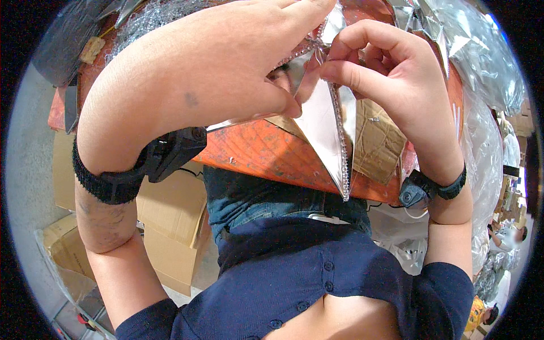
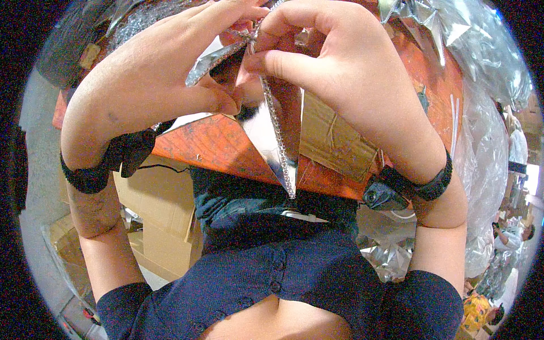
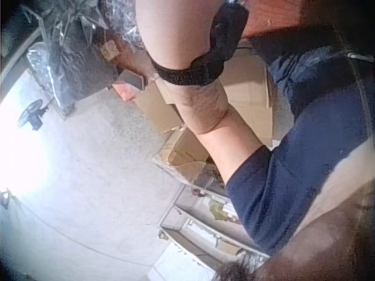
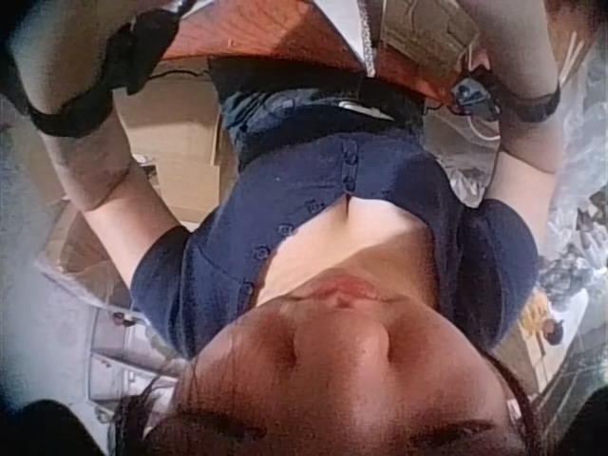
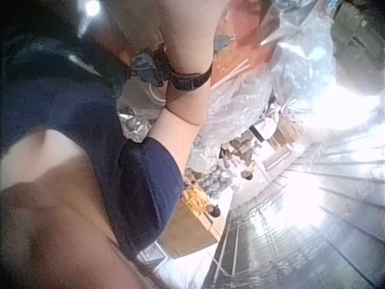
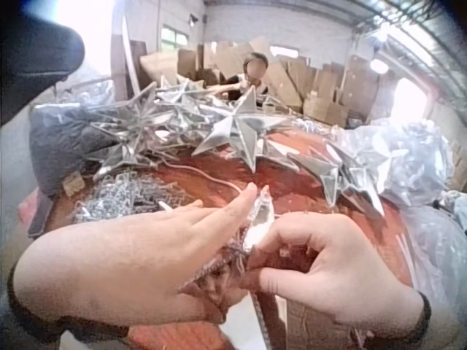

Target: The recorder uses a hot glue gun to apply decorative rhinestone strips to the edges of large silver stars.

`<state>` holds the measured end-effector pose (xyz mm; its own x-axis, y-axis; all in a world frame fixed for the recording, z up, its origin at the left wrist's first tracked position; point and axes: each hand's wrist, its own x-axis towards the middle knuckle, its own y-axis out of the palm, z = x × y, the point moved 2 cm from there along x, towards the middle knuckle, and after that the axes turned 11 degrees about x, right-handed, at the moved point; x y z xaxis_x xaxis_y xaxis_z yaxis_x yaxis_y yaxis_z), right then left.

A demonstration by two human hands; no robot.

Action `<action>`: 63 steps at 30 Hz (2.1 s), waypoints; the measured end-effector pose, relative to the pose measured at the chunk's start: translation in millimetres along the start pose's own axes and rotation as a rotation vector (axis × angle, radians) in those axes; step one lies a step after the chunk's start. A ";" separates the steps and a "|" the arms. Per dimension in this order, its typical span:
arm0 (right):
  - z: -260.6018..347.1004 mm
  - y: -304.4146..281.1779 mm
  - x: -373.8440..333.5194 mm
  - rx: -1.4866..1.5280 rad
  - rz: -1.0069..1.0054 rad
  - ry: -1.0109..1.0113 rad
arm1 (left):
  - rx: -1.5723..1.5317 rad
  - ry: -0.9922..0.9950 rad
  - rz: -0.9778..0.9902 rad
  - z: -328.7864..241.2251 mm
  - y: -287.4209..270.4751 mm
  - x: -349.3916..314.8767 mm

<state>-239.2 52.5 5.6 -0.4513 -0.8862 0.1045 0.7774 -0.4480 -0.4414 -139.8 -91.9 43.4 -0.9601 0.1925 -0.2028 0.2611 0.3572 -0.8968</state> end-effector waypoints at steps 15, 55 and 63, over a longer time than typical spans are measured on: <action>-5.9 3.4 -1.2 -0.081 0.017 0.022 | 0.013 0.040 0.022 1.1 -3.4 1.9; -12.3 -66.8 -19.1 0.810 -0.244 -0.251 | 0.140 0.143 -0.350 29.6 24.1 -5.9; -35.2 -108.6 -101.1 0.824 -0.562 -0.378 | 0.064 0.043 -0.722 11.7 13.2 -48.3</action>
<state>-293.4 194.9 11.5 -0.7819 -0.4435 0.4381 0.6206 -0.6197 0.4803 -91.2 -107.2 36.8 -0.8856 -0.0344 0.4632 -0.4441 0.3548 -0.8227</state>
